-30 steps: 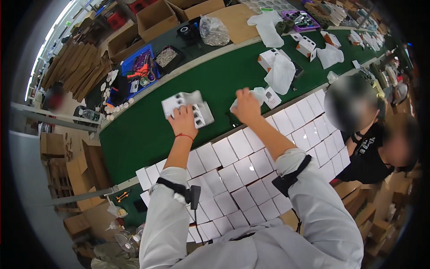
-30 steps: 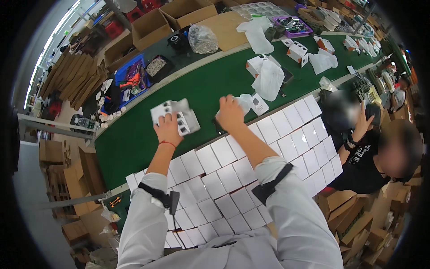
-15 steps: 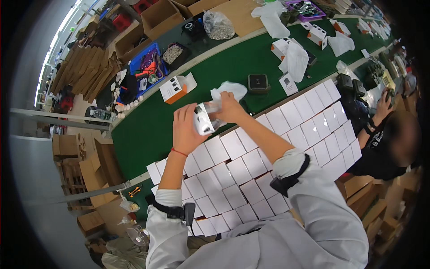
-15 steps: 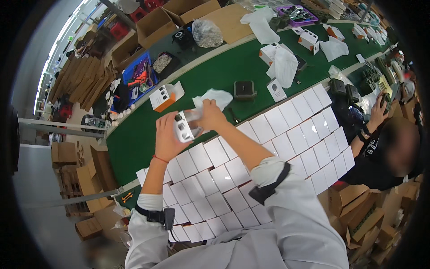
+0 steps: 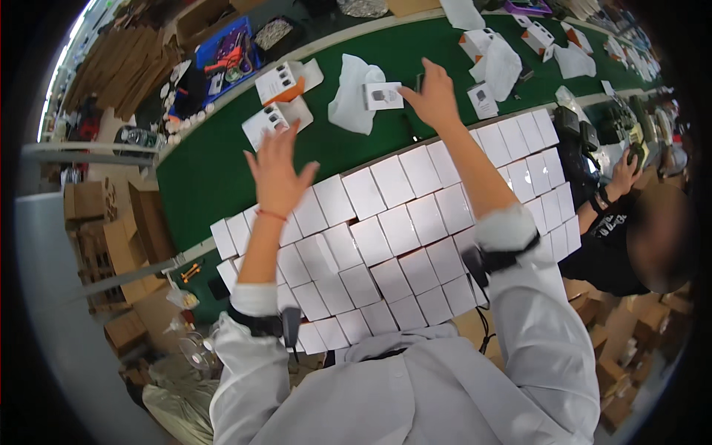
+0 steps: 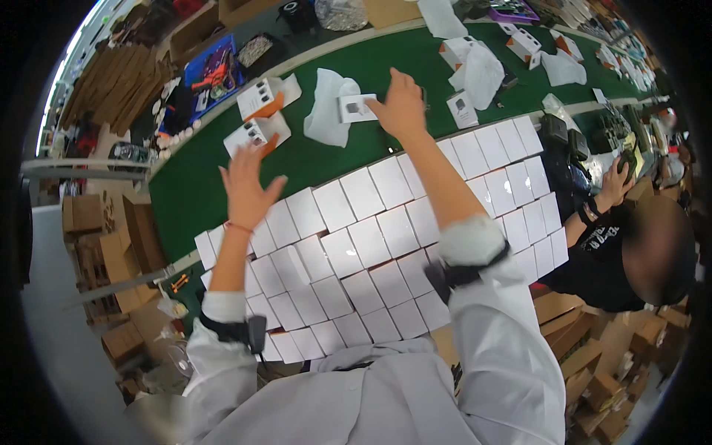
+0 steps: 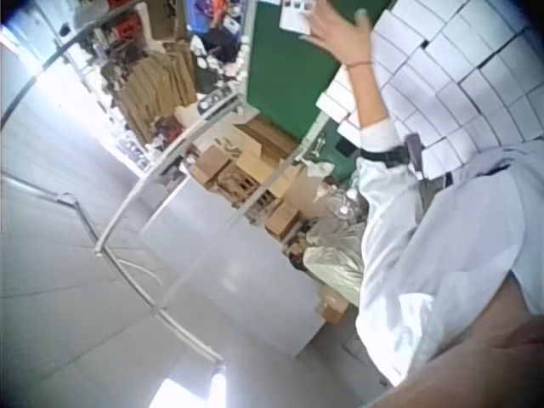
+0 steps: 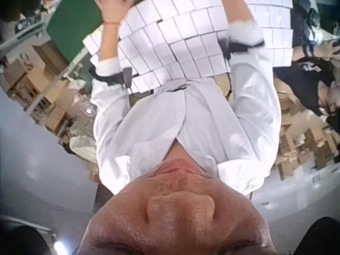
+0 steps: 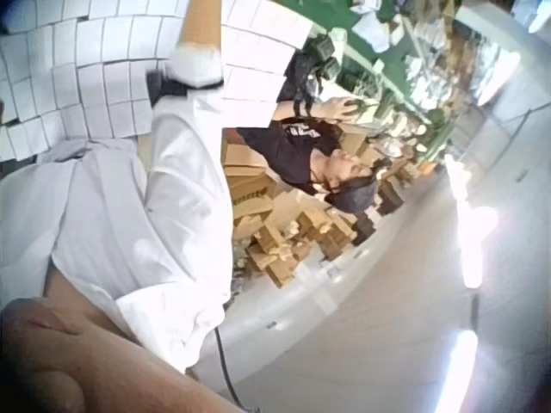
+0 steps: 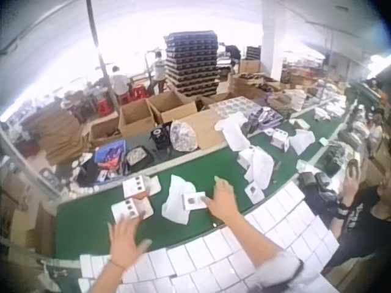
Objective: Worker is unboxing small electronic products and sorting the components on a conveyor belt
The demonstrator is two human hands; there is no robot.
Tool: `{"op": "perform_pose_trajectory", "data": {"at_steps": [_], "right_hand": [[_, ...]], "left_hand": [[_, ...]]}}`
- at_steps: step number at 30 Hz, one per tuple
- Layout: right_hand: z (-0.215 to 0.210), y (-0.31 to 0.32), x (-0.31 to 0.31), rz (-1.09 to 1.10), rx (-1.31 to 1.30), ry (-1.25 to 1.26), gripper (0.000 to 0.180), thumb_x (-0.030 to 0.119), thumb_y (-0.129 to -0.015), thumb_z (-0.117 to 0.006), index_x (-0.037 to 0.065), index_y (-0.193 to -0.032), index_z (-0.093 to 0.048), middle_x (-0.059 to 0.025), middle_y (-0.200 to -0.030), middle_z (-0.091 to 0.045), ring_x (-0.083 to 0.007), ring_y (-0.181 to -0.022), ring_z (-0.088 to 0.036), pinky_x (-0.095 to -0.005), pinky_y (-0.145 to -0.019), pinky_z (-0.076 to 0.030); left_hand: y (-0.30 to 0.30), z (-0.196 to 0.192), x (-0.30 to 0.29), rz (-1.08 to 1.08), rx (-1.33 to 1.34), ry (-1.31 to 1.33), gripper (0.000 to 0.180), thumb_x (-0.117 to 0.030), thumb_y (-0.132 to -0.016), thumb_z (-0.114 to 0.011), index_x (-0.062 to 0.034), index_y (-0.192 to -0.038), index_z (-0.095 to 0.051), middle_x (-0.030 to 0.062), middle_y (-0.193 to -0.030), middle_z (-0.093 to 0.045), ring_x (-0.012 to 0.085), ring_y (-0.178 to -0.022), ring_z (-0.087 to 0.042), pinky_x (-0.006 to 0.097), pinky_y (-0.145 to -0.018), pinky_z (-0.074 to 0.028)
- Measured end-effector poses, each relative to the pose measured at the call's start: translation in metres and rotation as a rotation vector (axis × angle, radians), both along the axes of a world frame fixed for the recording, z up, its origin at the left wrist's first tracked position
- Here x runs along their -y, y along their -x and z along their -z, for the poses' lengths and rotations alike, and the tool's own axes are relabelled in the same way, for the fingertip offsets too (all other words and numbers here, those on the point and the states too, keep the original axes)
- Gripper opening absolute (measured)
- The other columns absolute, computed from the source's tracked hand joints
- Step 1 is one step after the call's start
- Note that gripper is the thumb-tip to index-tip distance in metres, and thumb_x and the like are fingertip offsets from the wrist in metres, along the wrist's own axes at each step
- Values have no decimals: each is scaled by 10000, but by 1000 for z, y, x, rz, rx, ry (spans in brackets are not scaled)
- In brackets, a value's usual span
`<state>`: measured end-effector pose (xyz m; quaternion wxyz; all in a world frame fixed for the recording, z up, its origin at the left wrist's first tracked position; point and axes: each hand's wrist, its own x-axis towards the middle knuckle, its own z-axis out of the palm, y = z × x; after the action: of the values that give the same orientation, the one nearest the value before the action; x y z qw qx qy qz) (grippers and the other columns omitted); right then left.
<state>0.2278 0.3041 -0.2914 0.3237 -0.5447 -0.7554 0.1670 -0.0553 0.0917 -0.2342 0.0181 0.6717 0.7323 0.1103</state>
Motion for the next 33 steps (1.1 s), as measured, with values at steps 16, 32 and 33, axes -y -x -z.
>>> {"op": "perform_pose_trajectory", "data": {"at_steps": [16,32,33], "right_hand": [[-4,-172,378,-294,470,255,777,310,-888,-780,17,-1538,-471,-232,-1665,-373,-479,-1562,-277,-660,-1263,-154],[-3,-170,379,-264,404,200,724,359,-908,-725,33,-1520,-515,-191,-1651,-407,-440,-1558,-301,-635,-1273,-173],[-2,-170,379,-260,410,208,721,364,-910,-720,32,-1518,-518,-191,-1650,-409,-440,-1556,-305,-637,-1271,-175]], "left_hand": [[-92,27,306,-368,253,54,797,-327,-919,-755,-37,-1582,-423,247,-1677,-310,531,-1518,-298,723,-1182,-248],[-122,67,233,-310,-15,141,835,-409,-953,-644,-109,-1660,-316,175,-1747,-204,475,-1599,-148,702,-1248,-77],[-121,67,233,-314,-26,142,835,-409,-953,-644,-109,-1660,-316,175,-1747,-204,475,-1599,-148,702,-1248,-77]]}}
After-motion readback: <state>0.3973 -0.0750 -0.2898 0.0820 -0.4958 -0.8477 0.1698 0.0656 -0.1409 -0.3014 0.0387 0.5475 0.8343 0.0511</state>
